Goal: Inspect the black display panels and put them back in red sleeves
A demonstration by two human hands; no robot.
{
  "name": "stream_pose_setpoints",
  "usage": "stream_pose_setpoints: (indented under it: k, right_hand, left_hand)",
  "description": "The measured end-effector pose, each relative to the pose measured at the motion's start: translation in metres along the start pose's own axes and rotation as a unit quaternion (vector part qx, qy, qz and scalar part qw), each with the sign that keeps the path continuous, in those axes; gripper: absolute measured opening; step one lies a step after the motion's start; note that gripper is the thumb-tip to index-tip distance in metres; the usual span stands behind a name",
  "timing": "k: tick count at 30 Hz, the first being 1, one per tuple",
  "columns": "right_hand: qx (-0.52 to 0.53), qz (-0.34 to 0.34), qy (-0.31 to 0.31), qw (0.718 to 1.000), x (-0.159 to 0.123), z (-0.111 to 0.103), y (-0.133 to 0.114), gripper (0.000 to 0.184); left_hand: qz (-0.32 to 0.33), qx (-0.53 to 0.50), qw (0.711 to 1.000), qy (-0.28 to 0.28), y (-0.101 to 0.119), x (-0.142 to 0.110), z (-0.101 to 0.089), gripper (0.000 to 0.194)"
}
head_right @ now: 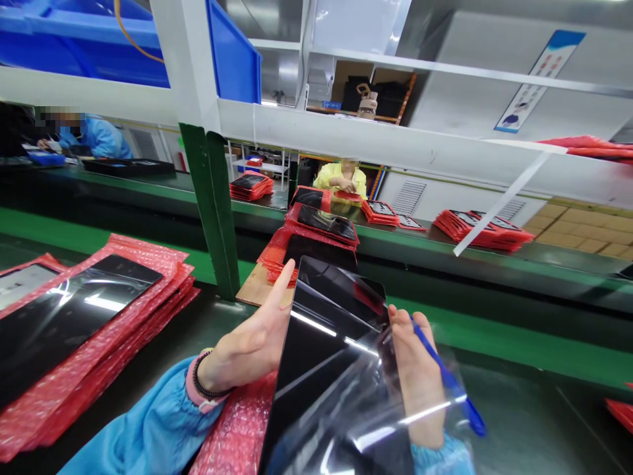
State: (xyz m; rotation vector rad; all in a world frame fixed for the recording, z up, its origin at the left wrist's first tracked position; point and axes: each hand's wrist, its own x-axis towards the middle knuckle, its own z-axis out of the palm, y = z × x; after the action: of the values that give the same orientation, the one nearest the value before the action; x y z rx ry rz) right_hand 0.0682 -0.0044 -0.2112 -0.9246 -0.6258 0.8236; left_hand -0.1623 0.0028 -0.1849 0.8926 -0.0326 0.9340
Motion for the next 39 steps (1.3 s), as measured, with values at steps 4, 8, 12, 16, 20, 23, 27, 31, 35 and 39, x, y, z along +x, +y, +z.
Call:
stream_pose_setpoints:
  k: [4, 8, 12, 16, 20, 23, 27, 31, 35, 39]
  right_hand:
    - [-0.043, 0.017, -0.012, 0.999, -0.01, 0.008, 0.0, 0.041]
    - [-0.127, 0.035, -0.019, 0.991, -0.012, 0.01, 0.004, 0.048]
    - [-0.173, 0.041, -0.028, 0.984, -0.015, 0.008, 0.012, 0.05]
    - [-0.15, 0.06, -0.048, 0.986, -0.025, 0.008, 0.029, 0.047]
    - [-0.129, 0.1, -0.061, 0.985, -0.032, 0.008, 0.051, 0.046]
    - [-0.113, 0.124, -0.066, 0.984, -0.035, 0.006, 0.061, 0.052]
    - [-0.098, 0.143, -0.057, 0.983, -0.038, 0.003, 0.056, 0.057]
    - [-0.094, 0.158, -0.054, 0.981, -0.047, 0.0, 0.044, 0.061]
    - [-0.1, 0.132, -0.061, 0.984, -0.059, -0.002, 0.048, 0.056]
    - [-0.102, 0.12, -0.056, 0.986, -0.063, -0.006, 0.058, 0.055]
  left_hand:
    - [-0.017, 0.011, 1.0, 0.017, 0.003, 0.001, 0.001, 0.108]
    - [-0.025, 0.037, 0.999, 0.02, 0.003, -0.001, -0.002, 0.111]
    - [-0.057, 0.159, 0.983, 0.066, 0.003, -0.014, -0.021, 0.108]
    - [-0.05, 0.337, 0.913, 0.226, 0.01, -0.049, -0.05, 0.084]
    - [-0.124, 0.343, 0.869, 0.334, 0.015, -0.089, -0.062, 0.033]
    - [-0.169, 0.309, 0.877, 0.325, 0.013, -0.106, -0.057, 0.026]
    - [-0.246, 0.271, 0.881, 0.301, 0.012, -0.11, -0.04, 0.033]
    - [-0.275, 0.263, 0.872, 0.308, 0.015, -0.105, -0.025, 0.035]
    - [-0.286, 0.228, 0.877, 0.311, 0.014, -0.101, -0.024, 0.038]
    - [-0.283, 0.207, 0.883, 0.312, 0.01, -0.099, -0.028, 0.041]
